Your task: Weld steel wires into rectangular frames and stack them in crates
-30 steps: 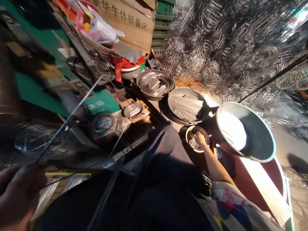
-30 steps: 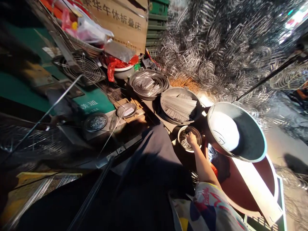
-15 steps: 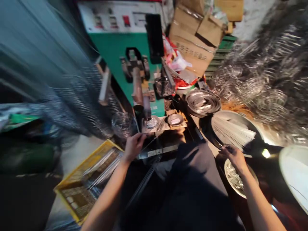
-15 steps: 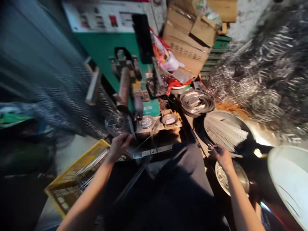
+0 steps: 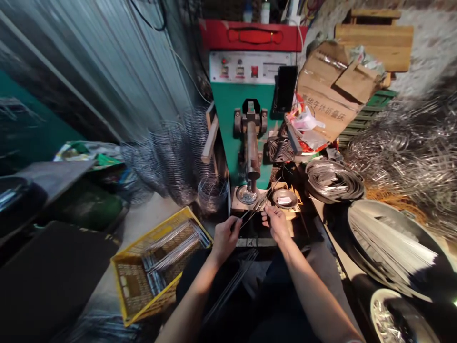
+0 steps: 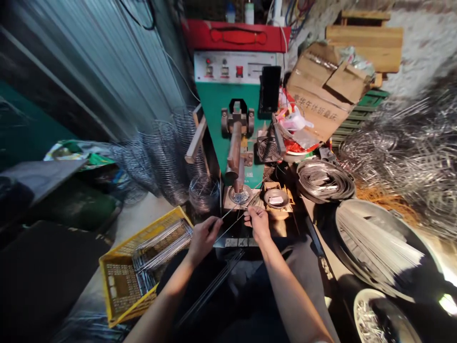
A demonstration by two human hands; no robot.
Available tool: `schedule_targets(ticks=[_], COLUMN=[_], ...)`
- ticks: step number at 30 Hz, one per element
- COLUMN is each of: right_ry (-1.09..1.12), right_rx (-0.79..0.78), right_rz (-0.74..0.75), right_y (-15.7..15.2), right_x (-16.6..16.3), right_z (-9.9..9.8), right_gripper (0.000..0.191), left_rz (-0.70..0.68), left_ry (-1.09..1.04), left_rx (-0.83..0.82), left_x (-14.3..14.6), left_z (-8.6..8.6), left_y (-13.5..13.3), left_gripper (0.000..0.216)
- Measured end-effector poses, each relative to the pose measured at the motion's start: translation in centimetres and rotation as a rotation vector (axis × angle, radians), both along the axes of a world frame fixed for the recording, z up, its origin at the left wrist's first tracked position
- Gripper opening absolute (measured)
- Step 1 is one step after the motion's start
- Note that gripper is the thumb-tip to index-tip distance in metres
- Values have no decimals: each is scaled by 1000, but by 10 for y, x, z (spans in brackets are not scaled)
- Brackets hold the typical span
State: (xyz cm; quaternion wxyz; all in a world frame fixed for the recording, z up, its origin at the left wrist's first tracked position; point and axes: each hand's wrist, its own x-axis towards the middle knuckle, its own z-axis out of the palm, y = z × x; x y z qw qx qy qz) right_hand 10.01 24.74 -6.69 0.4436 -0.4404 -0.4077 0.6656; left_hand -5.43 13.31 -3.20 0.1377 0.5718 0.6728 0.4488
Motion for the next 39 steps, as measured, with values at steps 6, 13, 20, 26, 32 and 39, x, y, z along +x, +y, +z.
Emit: schedule_targets(ticks=[6, 13, 20, 26, 32, 39], right_ry=[85, 82, 108, 138, 173, 172], right_rx=[-24, 25, 90, 107, 120, 135], right_rz=[13, 32, -30, -48, -53, -33], right_y=[-12, -13, -18, -19, -15, -9], right_x=[-34, -41, -44, -46, -47, -47], right_z=[9, 13, 17, 20, 23, 24], right_gripper=[41, 38, 36, 36, 34, 35], left_rz=[61, 64, 82, 89, 80, 70], left_ry=[-60, -113, -115, -104, -119, -150], left_rx=[20, 42, 59, 57, 56, 48], left_x=[-8, -14, -7, -5, -6, -9], left_z=[-13, -15, -13, -13, -12, -10], left_y=[-16, -23, -21, -17, -13, -9], left_gripper=[29, 26, 24, 24, 25, 26])
